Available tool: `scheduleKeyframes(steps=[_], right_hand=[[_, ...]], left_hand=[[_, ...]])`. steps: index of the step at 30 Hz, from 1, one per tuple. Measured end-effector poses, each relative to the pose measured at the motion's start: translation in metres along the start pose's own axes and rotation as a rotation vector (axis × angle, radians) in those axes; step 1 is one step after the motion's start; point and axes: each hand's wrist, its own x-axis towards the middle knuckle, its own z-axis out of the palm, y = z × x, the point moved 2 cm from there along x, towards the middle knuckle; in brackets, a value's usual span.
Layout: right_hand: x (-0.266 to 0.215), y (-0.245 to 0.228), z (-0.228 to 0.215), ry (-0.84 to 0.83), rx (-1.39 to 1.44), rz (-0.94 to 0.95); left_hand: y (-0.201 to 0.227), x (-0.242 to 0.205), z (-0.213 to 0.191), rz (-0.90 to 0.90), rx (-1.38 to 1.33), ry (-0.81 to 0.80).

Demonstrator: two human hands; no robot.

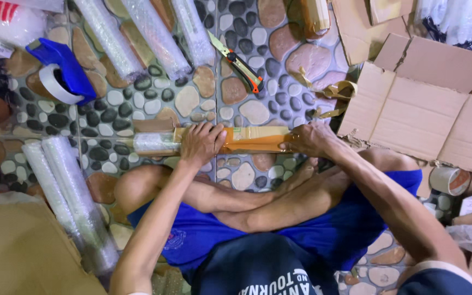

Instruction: The person sits on the floor and uses a utility knife to cut a cardboard box into smaller pieces. They then roll each piece of cardboard into a tube and secure it with brown packing tape. The person repeats this process with multiple pieces of cardboard.

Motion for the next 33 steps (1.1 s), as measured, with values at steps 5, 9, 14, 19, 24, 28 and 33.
scheduleKeyframes(steps=[5,9,14,19,24,28,33], right_hand=[[0.026,0.035,0.026,-0.021,-0.04,-0.065],[0.02,0.048,0.029,0.026,0.108,0.155],[-0.03,0.017,-0.031,-0.001,0.164,0.068],[-0.127,-0.024,-0.128,-0.01,0.41,0.107],[-0.189,-0.084,-0.13,0.315,0.871,-0.279],[-0.101,-0.134,-0.077,0.606,1.162,-0.294],[-0.061,-0.241,-0.077,0.506,1.119,-0.309]], left_hand=[[0.095,0.045,0.022,0.035,-0.168,0.003],[0.13,0.065,0.055,0.181,-0.088,-0.116],[0.134,0.091,-0.017,0.209,-0.473,-0.115],[0.135,0.12,-0.155,0.232,-0.762,-0.061],[0.133,0.115,-0.217,0.119,-1.161,0.144],[0.08,0.092,-0.163,-0.069,-1.334,0.414],[0.005,-0.012,-0.098,-0.75,-1.224,0.725]])
